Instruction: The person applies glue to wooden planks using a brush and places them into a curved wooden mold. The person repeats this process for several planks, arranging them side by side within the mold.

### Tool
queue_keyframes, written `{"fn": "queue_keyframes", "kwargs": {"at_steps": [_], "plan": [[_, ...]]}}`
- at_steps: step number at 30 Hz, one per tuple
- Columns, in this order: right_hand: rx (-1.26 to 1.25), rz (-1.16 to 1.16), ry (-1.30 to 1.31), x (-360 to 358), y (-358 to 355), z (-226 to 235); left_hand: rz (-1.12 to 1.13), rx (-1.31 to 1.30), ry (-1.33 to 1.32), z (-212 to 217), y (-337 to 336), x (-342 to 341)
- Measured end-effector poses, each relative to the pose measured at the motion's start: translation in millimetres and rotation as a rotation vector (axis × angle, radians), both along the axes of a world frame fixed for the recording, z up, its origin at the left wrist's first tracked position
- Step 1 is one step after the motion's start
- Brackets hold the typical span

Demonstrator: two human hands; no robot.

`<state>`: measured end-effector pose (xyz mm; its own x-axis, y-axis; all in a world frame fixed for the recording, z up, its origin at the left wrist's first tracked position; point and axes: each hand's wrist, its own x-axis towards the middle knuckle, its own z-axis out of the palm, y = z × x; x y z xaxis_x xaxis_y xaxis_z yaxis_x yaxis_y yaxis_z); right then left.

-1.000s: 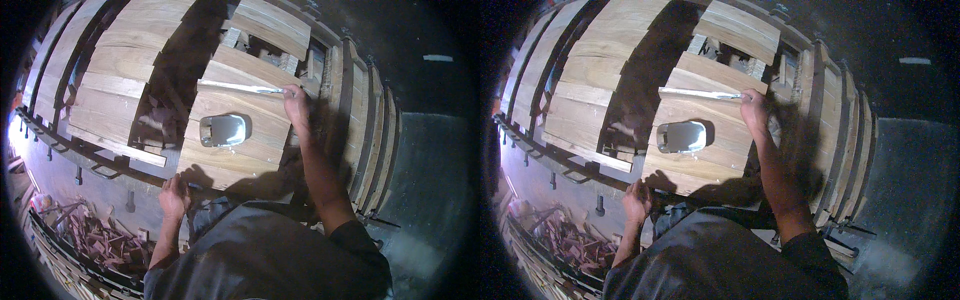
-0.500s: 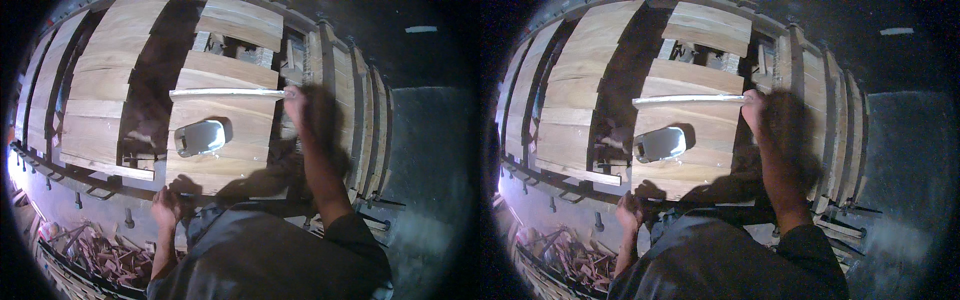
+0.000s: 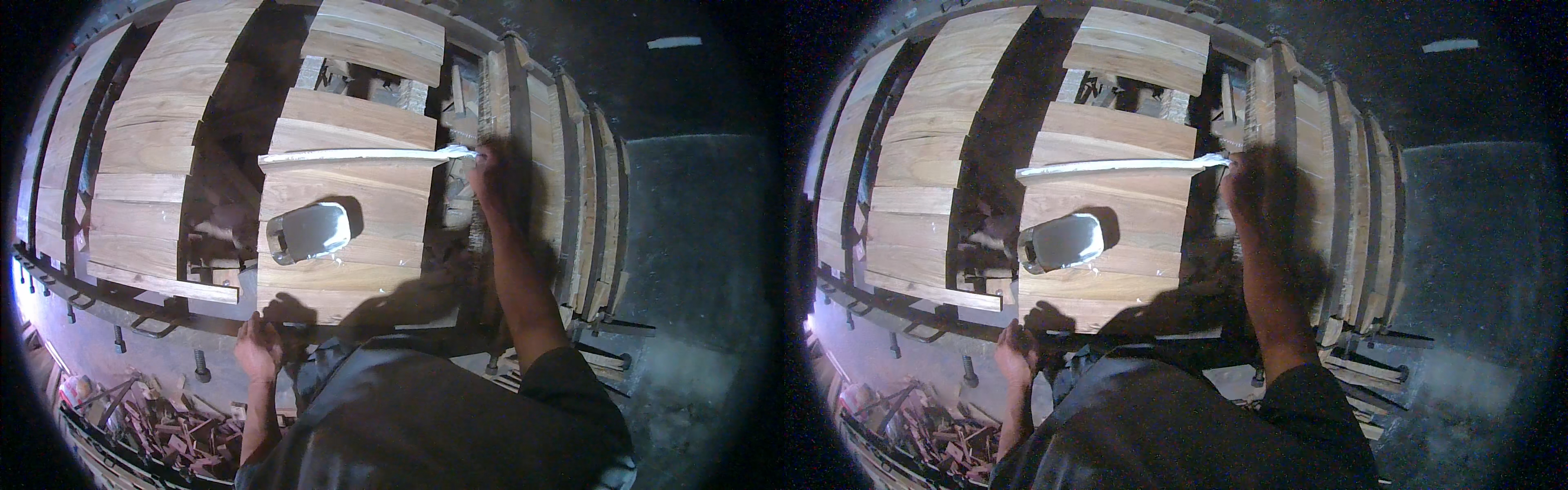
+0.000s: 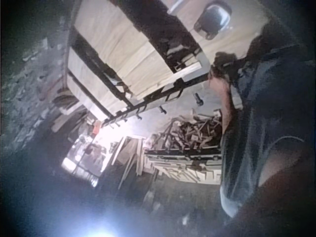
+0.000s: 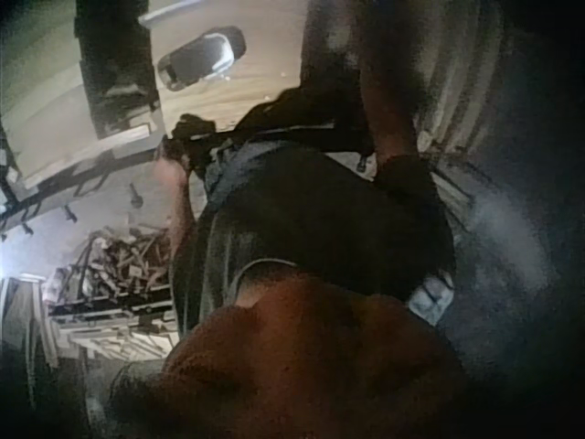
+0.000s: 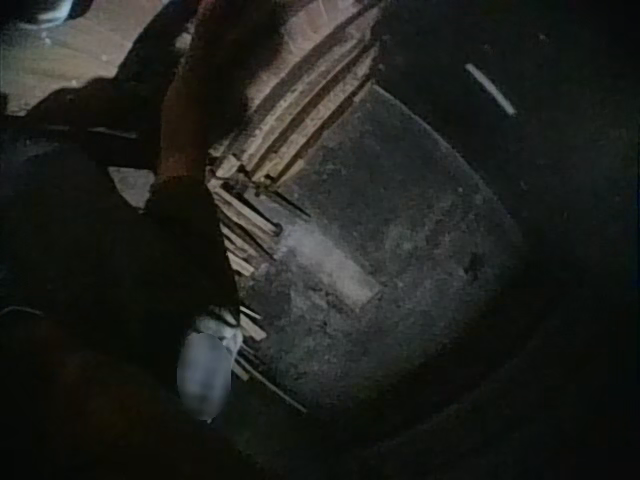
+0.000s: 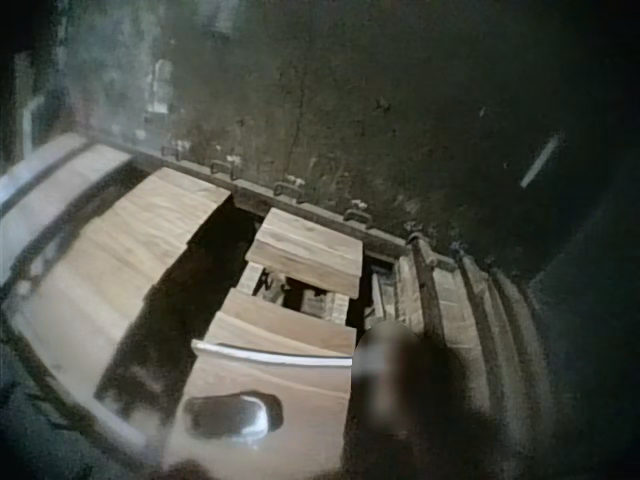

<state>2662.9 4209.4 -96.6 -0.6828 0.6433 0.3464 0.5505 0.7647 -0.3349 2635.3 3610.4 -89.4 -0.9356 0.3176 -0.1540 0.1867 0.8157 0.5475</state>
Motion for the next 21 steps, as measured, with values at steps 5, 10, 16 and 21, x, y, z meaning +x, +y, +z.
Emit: {"fn": "queue_keyframes", "kwargs": {"at_steps": [5, 10, 16, 21], "plan": [[0.124, -0.048, -0.080, 11.2, 1.8, 16.5, -0.002, 0.005, -0.004, 5.5, 0.3, -1.6], [-0.007, -0.023, -0.138, -3.9, -43.0, 42.4, -0.036, -0.027, -0.029, 14.2, -1.3, -3.7], [-0.135, 0.192, 0.080, -56.6, -135.1, 59.4, 0.021, -0.029, -0.093, 12.6, -2.6, -2.7], [-0.179, 0.341, 0.107, -111.5, -214.2, 64.6, -0.019, -0.023, -0.040, 15.3, -3.8, -5.1]]}}
